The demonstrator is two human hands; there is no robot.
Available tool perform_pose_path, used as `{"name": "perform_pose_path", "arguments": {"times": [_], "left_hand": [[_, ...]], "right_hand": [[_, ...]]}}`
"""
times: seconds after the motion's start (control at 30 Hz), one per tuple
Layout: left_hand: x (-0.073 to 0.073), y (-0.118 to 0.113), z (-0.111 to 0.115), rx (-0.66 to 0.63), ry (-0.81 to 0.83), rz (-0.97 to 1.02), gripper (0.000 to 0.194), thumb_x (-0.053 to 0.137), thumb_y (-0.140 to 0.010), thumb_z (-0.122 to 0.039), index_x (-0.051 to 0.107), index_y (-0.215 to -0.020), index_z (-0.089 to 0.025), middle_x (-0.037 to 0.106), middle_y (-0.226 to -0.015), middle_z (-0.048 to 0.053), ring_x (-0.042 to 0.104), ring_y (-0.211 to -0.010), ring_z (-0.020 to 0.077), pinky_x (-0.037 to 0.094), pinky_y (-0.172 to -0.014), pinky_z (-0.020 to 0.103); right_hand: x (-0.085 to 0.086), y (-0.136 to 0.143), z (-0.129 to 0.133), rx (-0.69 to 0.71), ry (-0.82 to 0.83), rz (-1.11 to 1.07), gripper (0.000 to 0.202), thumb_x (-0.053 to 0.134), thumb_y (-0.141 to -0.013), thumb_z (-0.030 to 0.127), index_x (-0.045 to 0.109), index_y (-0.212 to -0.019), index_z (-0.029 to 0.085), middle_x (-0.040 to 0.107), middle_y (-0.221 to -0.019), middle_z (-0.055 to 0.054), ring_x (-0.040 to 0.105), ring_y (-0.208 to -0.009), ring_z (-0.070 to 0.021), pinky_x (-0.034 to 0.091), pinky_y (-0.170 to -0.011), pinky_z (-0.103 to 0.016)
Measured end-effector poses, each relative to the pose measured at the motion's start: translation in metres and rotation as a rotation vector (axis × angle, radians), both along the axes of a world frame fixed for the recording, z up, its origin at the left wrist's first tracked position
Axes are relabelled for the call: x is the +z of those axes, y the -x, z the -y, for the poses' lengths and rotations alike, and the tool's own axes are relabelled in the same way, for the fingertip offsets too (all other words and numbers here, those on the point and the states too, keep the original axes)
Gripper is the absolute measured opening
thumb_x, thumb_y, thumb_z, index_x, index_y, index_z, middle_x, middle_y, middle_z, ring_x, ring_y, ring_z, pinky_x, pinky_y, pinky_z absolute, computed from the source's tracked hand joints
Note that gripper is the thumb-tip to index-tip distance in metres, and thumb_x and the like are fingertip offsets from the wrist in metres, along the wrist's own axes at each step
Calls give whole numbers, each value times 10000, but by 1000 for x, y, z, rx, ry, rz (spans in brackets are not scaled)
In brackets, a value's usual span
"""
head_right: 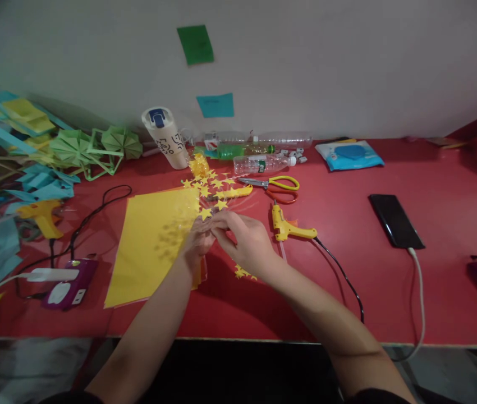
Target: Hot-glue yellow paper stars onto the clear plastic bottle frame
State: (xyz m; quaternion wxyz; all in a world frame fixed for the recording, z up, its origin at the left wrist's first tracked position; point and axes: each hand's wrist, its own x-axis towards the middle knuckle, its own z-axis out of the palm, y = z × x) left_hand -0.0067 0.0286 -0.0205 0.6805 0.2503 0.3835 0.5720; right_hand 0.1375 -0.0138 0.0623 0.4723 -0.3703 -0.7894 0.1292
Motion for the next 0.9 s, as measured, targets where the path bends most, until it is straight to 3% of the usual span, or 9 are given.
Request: {"name": "perform_pose_path", "arguments": {"times": [0.23, 0.6, 0.9], "left_hand": [[-4, -2, -3, 13, -3, 5, 273, 834, -493, -172, 569, -508, -236, 638, -595, -31, 674, -791, 207, 517, -713, 314], [-7, -4, -3, 31, -37, -4, 221, 849, -563, -266, 630, -537, -250, 663, -624, -22, 663, -739, 191, 525, -708, 319], [-11, 0, -1, 46, -50, -26, 207, 832, -529, -210, 631, -538, -257, 679, -650, -22, 670, -763, 206, 532, -765, 336]], "right_hand": [[1, 0, 1, -1, -4, 55, 153, 528, -919, 170, 657, -986, 218, 769, -860, -12, 724, -775, -133, 573, -687, -265], [0, -3, 3, -7, -149, 191, 216, 471, -908, 95, 615, -779, 192, 735, -715, -31, 670, -619, -125, 500, -568, -232], [4, 2, 3, 14, -112, 84, 146, 528, -898, 109, 606, -982, 199, 773, -903, -18, 731, -801, -129, 574, -728, -244]]}}
